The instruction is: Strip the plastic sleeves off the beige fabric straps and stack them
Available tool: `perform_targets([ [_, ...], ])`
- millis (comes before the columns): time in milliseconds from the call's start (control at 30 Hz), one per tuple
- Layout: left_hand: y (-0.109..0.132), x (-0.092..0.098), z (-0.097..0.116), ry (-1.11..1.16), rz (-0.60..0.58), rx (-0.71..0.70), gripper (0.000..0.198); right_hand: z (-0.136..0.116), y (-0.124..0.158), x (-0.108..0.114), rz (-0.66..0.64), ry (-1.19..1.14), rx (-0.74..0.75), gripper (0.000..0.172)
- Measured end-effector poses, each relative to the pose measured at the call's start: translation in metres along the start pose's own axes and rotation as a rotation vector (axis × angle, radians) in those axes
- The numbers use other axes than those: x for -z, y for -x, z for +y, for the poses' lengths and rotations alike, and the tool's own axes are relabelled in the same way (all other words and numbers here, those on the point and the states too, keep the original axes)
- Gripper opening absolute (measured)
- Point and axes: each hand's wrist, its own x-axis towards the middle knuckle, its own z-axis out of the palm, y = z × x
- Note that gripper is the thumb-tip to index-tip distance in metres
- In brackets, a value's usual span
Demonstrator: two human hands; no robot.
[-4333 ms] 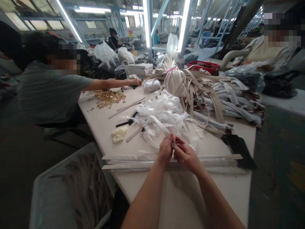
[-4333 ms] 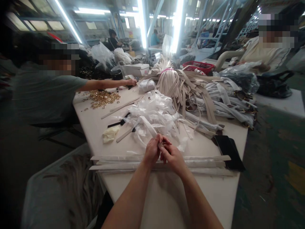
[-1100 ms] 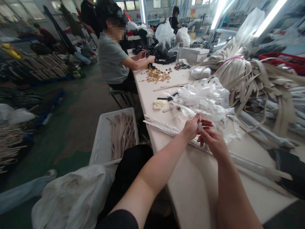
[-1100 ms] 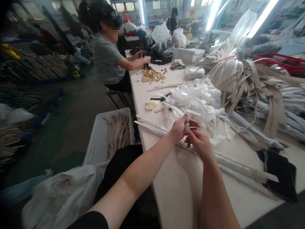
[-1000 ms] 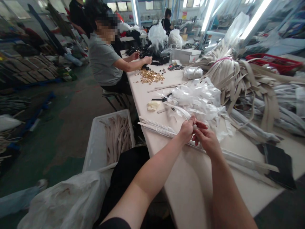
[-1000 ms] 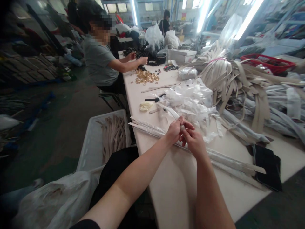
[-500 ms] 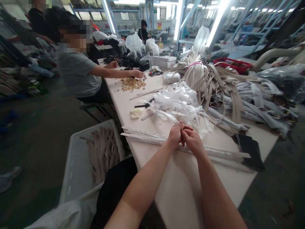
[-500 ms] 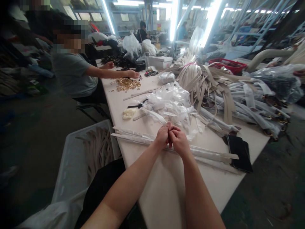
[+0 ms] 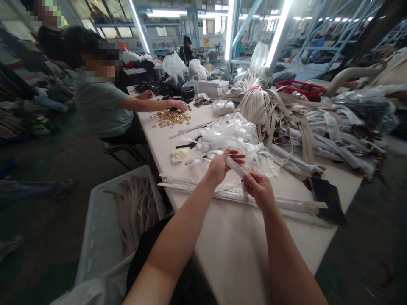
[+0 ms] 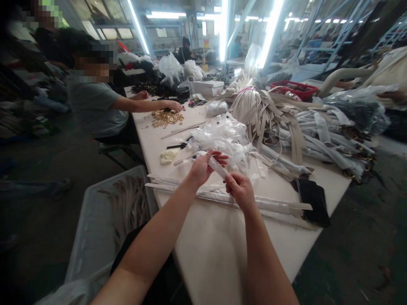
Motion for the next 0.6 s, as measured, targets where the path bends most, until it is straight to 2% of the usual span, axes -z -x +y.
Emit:
perform_targets([
  [100,-0.034,0.038,0.034,0.120,0.169,0.031,0.032,-0.003,0.003,0.008,0.055,-0.028,0.002,0.037],
  [200,-0.063,0.079,0.067,0.116,0.344,0.023,0.029,-0.004,0.004,0.015,0.131,-0.085,0.054,0.034],
  [300,-0.081,0.111,0.087,0.069,0.401,-0.046,0.029,-0.002,0.002,0.022,0.171,-0.076,0.092,0.032],
  [433,-0.095,0.133,0.098,0.010,0.412,-0.104,0.030,0.001,0.000,0.030,0.190,-0.028,0.111,0.031],
  [600,-0.109,0.143,0.123,-0.053,0.485,-0.118,0.034,0.003,-0.001,0.037,0.237,0.073,0.142,0.034],
])
